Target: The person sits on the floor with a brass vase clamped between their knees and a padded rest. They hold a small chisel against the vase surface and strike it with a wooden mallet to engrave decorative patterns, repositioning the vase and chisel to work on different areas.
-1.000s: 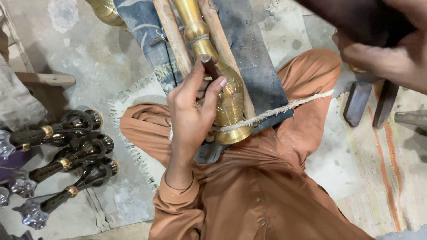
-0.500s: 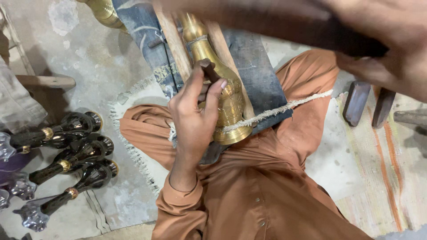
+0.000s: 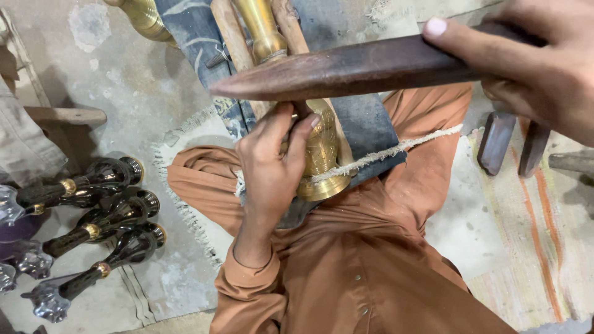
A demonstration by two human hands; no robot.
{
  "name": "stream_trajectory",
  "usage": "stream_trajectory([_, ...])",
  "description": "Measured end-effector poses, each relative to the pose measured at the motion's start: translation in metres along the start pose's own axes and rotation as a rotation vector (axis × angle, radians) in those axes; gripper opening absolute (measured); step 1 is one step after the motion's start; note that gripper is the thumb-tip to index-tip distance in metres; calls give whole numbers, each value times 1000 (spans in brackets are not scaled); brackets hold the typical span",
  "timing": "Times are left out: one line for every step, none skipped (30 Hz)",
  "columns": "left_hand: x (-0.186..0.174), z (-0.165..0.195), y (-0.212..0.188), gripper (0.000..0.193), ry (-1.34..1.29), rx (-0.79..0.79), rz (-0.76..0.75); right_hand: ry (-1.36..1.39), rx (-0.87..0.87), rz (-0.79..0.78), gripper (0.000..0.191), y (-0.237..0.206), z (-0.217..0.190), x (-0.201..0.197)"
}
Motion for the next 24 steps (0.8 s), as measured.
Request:
stream_trajectory([0,1,0,25,16,12,5,-63,-53,-12,64,0,-3,0])
stream_trajectory([0,2,0,23,32,23,12,-32,-67,20,64,0,-4,-2])
stream_trajectory([0,1,-1,24,14,18,7,3,-81,51,64,0,-4,-4])
stream_trajectory([0,1,-2,26,-4,17,4,35,-96,84,64,0,-6,-6])
stream_trajectory([0,1,-2,28,-22,19,1,65,-110,120,64,0,-7,-9])
stream_trajectory([0,-1,-2,25,-25,7,1,80,-104,138,64,0,-8,-10])
stream_trajectory([0,-3,-3,23,-28,-8,0,95,-99,157,64,0,-9,-12])
stream_trajectory([0,-5,-3,21,-31,-22,-1,96,-79,162,64,1,-11,-13])
stream_trajectory([0,-5,-4,24,-28,-24,30,96,-63,167,64,2,-11,-14])
stream_trajectory([0,-6,-5,27,-23,-29,64,98,-49,170,64,3,-13,-15])
stream_trajectory([-2,-7,-6,30,-18,-35,97,101,-36,173,63,5,-14,-16])
stream_trajectory([-1,-5,-7,30,23,-3,97,82,-55,168,64,6,-17,-17])
stream_trajectory([0,-3,-8,29,60,30,95,63,-75,163,65,7,-20,-19])
stream_trajectory([1,-1,-9,28,98,63,93,26,-131,148,67,7,-25,-21])
stream_trajectory([2,-1,-9,29,81,68,88,38,-133,149,68,6,-26,-21])
stream_trajectory([2,0,-9,30,67,71,85,50,-134,150,69,5,-24,-22])
stream_trajectory([1,0,-10,30,52,72,78,113,-72,165,69,1,-20,-19])
stream_trajectory([1,-2,-9,29,42,39,79,170,-11,174,65,-1,-13,-17])
stream_trajectory([1,-5,-8,28,30,6,79,227,50,187,60,-4,-6,-15])
stream_trajectory([0,-8,-8,26,21,-37,77,268,100,193,59,-7,0,-11])
stream_trajectory([0,-7,-8,28,7,-39,77,290,136,200,57,-11,5,-9])
stream_trajectory([-1,-6,-7,30,-7,-34,82,286,136,195,55,-12,7,-7])
stream_trajectory([-2,-5,-6,32,-24,-24,87,279,138,189,54,-14,8,-5])
stream_trajectory([-2,-6,-5,32,-28,-27,89,271,143,188,53,-16,9,-6])
Point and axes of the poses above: each hand's wrist, its own y-axis towards the middle knuckle, its own x-axis out of the palm, z = x × y, the point moved 9 cm from there along y, towards the middle knuckle, and after that the axes turned 10 degrees about -x, right-handed, at the moved point
